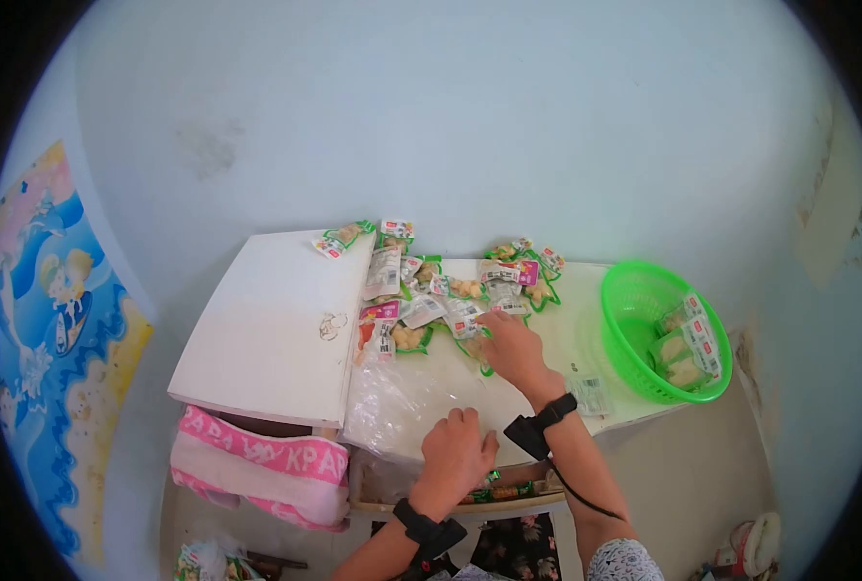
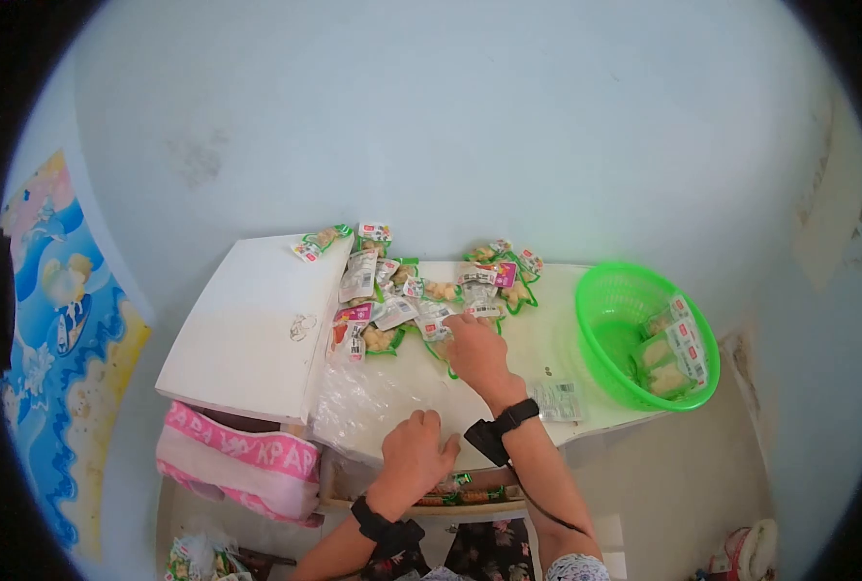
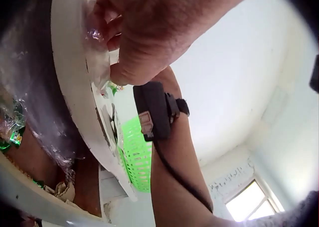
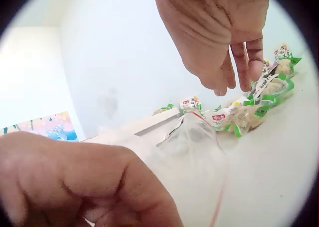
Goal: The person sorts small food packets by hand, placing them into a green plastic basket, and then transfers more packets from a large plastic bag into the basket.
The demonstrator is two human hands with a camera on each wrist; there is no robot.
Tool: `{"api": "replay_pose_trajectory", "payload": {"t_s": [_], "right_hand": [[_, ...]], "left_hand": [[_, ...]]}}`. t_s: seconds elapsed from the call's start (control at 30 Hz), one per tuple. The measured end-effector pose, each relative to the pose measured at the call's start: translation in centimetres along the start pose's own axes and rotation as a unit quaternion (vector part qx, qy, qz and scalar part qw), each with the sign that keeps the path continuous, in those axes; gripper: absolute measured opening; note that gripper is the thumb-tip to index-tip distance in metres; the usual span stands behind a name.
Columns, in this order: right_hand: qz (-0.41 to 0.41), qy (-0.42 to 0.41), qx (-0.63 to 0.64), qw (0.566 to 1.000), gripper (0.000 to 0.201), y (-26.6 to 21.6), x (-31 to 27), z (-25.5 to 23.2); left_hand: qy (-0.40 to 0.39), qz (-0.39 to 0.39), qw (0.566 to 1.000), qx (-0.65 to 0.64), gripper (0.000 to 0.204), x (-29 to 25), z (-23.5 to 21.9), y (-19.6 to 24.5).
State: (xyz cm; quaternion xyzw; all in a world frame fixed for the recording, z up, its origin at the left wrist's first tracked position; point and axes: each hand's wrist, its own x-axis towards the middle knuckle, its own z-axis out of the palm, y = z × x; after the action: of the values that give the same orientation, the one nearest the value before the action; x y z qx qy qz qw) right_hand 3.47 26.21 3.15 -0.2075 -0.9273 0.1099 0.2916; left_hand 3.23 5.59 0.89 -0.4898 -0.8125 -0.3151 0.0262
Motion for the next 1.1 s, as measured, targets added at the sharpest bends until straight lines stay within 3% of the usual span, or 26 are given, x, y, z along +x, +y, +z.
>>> {"api": "replay_pose_trajectory", "payload": {"t_s": [0.17,0.33,0.43,0.53,0.63,0.73,0.77,0.93,1.1], "right_hand": [[0.01,-0.051,-0.036,0.998,0.06,0.2,1.4,1.9],[0.049,-0.204,0.011,0.978,0.094,-0.5,1.2,-2.1],[0.053,-0.23,0.047,0.971,0.099,0.8,-0.1,-3.2],[0.027,-0.2,0.063,0.977,0.09,3.0,-1.5,-2.7],[0.1,-0.161,0.125,0.974,0.06,4.0,-2.1,-2.7],[0.095,-0.204,0.139,0.964,0.034,5.1,-2.1,-3.6],[0.084,-0.176,0.136,0.971,0.03,5.3,-2.3,-3.8],[0.036,-0.029,0.15,0.988,0.02,3.6,-4.3,-8.1],[0.11,-0.001,0.22,0.969,0.017,0.5,-8.0,-13.8]], "left_hand": [[0.023,0.03,0.999,-0.001,0.024,-0.6,0.3,-0.3],[0.029,0.029,0.999,-0.011,0.024,-1.3,0.4,-0.9],[0.027,0.026,0.999,-0.018,0.027,-1.4,-0.4,-0.5],[0.031,0.017,0.999,-0.019,0.029,-1.1,-0.8,0.1],[0.023,0.006,1.0,-0.011,0.027,-1.0,-0.5,0.2],[0.028,0.015,0.999,-0.018,0.024,-1.2,-0.2,-0.4],[0.032,0.023,0.999,-0.025,0.023,-1.3,0.0,-0.7],[0.049,0.01,0.997,-0.053,0.014,-1.4,0.5,-1.4],[0.008,-0.051,0.983,-0.174,0.013,-1.2,0.1,-2.9]]}}
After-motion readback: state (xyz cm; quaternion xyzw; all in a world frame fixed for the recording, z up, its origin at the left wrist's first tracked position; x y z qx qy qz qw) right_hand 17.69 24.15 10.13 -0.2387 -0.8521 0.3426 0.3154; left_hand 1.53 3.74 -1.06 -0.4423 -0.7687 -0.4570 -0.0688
